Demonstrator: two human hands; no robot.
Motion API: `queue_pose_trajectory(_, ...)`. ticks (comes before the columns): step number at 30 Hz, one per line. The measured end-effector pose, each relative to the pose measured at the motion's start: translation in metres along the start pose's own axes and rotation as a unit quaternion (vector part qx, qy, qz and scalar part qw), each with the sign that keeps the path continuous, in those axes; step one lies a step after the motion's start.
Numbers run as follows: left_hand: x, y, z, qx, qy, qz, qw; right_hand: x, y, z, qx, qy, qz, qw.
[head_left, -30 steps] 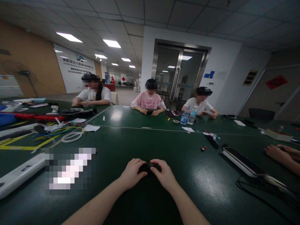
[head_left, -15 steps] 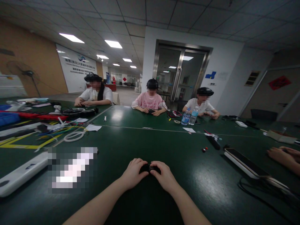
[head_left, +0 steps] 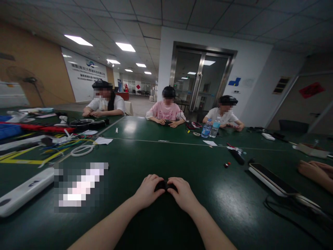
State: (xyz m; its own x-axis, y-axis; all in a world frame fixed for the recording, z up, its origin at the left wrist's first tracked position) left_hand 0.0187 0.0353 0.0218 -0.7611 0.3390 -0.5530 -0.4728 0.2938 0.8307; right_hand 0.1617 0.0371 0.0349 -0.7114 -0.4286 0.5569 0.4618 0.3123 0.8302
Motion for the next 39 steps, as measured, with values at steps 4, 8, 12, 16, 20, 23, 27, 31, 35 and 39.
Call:
queue_pose_trajectory(4, -0.001, 0.000, 0.000, -0.001, 0.001, 0.003, 1.000, 0.006, 0.000, -0.002, 0.014, -0.004, -0.036, 0.999)
queue_pose_trajectory(8, -0.001, 0.000, 0.000, -0.008, -0.008, -0.002, 1.000, 0.001, -0.001, -0.002, 0.005, -0.008, 0.005, 1.000)
queue_pose_trajectory(12, 0.003, -0.003, 0.001, -0.016, -0.018, -0.014, 1.000, -0.006, -0.002, -0.001, -0.007, 0.008, 0.065, 0.998)
queue_pose_trajectory(16, 0.004, -0.003, 0.000, -0.015, -0.025, -0.029, 0.999, -0.008, -0.003, -0.001, -0.002, 0.005, 0.072, 0.997)
queue_pose_trajectory(20, 0.004, -0.001, -0.003, 0.006, -0.007, -0.110, 0.994, -0.003, 0.000, -0.003, -0.007, 0.017, 0.110, 0.994)
queue_pose_trajectory(23, -0.001, 0.000, -0.002, 0.009, -0.029, -0.215, 0.976, 0.000, 0.006, -0.006, -0.019, 0.033, 0.152, 0.988)
queue_pose_trajectory(27, -0.005, -0.006, 0.003, 0.044, -0.065, -0.379, 0.922, 0.003, 0.009, -0.009, -0.023, 0.046, 0.190, 0.980)
queue_pose_trajectory(31, -0.005, -0.012, 0.006, 0.095, -0.078, -0.462, 0.878, 0.005, 0.007, -0.009, -0.021, 0.052, 0.204, 0.977)
queue_pose_trajectory(35, -0.009, -0.009, 0.003, 0.113, -0.079, -0.470, 0.872, 0.005, 0.005, -0.009, -0.021, 0.059, 0.217, 0.974)
queue_pose_trajectory(39, -0.013, -0.008, 0.001, 0.104, -0.084, -0.457, 0.879, 0.001, 0.005, -0.009, -0.037, 0.035, 0.222, 0.974)
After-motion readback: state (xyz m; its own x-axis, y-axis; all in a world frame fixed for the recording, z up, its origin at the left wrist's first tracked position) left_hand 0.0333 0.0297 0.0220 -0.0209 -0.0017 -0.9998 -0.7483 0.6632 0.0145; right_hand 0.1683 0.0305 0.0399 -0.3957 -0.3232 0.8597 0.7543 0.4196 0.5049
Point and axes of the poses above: each hand's wrist, its own z-axis towards the middle knuckle, its own y-axis out of the back of the hand, x = y × z, the point moved 6 cm from there along z, towards the middle knuckle, and after that the axes turned 12 degrees about x, right-handed, at the moved point
